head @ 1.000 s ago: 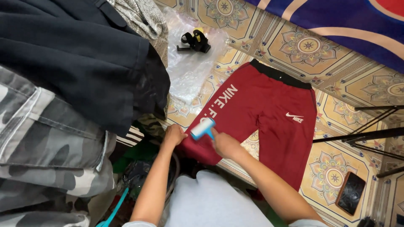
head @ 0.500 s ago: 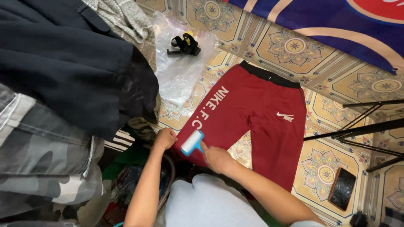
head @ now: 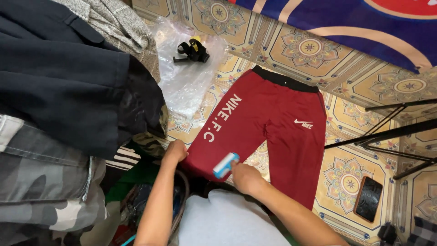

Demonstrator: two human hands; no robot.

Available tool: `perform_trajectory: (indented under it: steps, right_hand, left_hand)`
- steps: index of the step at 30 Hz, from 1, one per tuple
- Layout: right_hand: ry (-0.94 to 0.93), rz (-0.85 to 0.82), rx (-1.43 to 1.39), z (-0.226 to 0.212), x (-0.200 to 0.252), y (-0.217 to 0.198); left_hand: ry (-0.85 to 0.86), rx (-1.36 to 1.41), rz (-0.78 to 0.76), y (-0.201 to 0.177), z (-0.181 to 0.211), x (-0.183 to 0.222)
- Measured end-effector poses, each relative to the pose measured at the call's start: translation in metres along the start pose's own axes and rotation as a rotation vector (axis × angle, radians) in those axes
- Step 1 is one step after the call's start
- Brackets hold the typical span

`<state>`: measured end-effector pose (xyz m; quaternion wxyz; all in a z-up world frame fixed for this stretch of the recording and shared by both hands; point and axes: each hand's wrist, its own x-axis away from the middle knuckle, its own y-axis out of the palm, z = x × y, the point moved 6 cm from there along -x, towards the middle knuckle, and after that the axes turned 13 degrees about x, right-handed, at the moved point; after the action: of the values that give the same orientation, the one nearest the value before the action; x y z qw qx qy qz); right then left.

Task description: Using a lint roller to remove lint from a pair of red pants and then folding them.

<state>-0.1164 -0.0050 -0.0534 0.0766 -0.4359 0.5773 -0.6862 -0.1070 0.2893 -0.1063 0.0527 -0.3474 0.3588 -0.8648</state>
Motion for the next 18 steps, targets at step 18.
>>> perform_trajectory:
  steps: [18]
  right_hand:
    - [0.191, 0.146, -0.204, 0.016, -0.003, -0.109]
  left_hand:
    - [0.257, -0.141, -0.204, 0.053, 0.068, -0.015]
